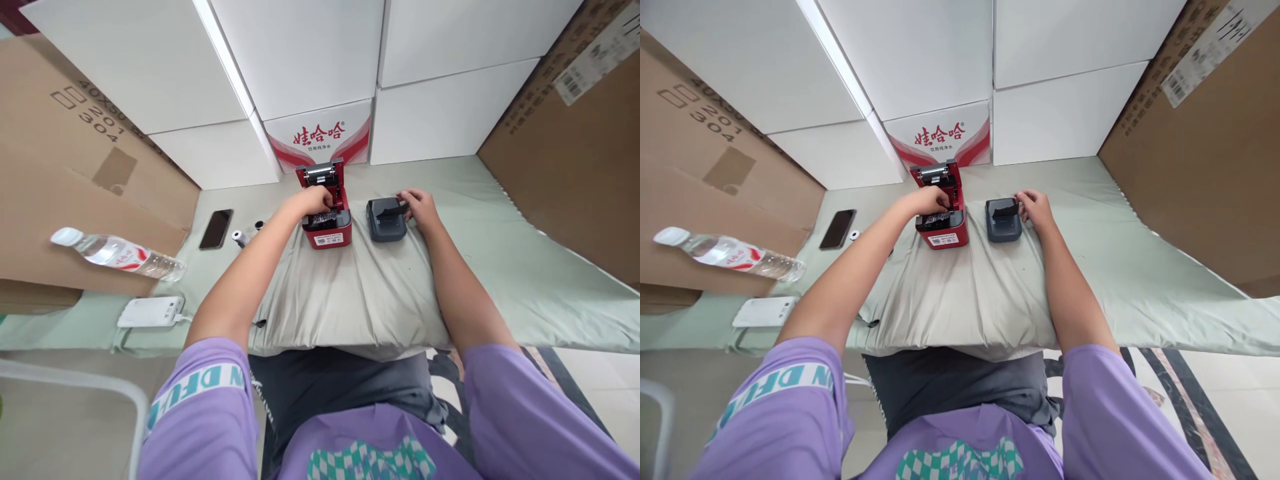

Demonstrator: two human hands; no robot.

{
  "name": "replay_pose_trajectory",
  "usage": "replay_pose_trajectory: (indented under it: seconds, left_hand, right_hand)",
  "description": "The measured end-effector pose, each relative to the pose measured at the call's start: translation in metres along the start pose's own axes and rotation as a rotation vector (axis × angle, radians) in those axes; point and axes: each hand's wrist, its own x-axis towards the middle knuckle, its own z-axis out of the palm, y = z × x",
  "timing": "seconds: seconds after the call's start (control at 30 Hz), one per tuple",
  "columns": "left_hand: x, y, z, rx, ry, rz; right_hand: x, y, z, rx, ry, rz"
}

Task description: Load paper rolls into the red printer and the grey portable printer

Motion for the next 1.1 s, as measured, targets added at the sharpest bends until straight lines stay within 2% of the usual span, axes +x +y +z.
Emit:
replay_pose_trajectory:
  seconds: [0.07,0.13,0.2,0.27,0.33,0.5,0.7,0.93,1.1]
  left_hand:
    - [-0.01,-0.001,-0.014,-0.053,-0.066,0.05]
    - [-0.023,-0.002,-0.027,-0.132,-0.001,0.131]
    - [-0.036,-0.001,-0.034,-0.195,0.198,0.156]
    - [-0.043,0.0,-0.035,-0.175,0.427,0.115]
    - [-0.044,0.0,-0.03,-0.1,0.536,0.048]
    - [-0.042,-0.002,-0.016,-0.027,0.487,-0.009]
    - [-0.066,0.004,-0.016,-0.034,0.479,0.016]
    - [-0.084,0.009,-0.008,-0.126,0.283,0.008]
    - [-0.087,0.013,-0.01,-0.174,0.258,-0.015]
  right_hand:
    - [0.0,0.0,0.0,-0.012,0.001,0.003]
    - [0.0,0.0,0.0,-0.026,0.005,0.006]
    - [-0.001,-0.002,0.001,-0.035,0.009,0.008]
    - [-0.002,-0.003,0.001,-0.042,0.01,0.011]
    - [-0.002,-0.004,0.001,-0.051,0.007,0.016]
    - [-0.003,-0.004,0.001,-0.053,0.011,0.017]
    - [-0.001,-0.001,0.0,-0.056,0.006,0.008]
    - [0.0,0.001,-0.001,-0.065,0.001,0.001]
    - [0.001,0.001,0.0,-0.08,-0.002,0.02]
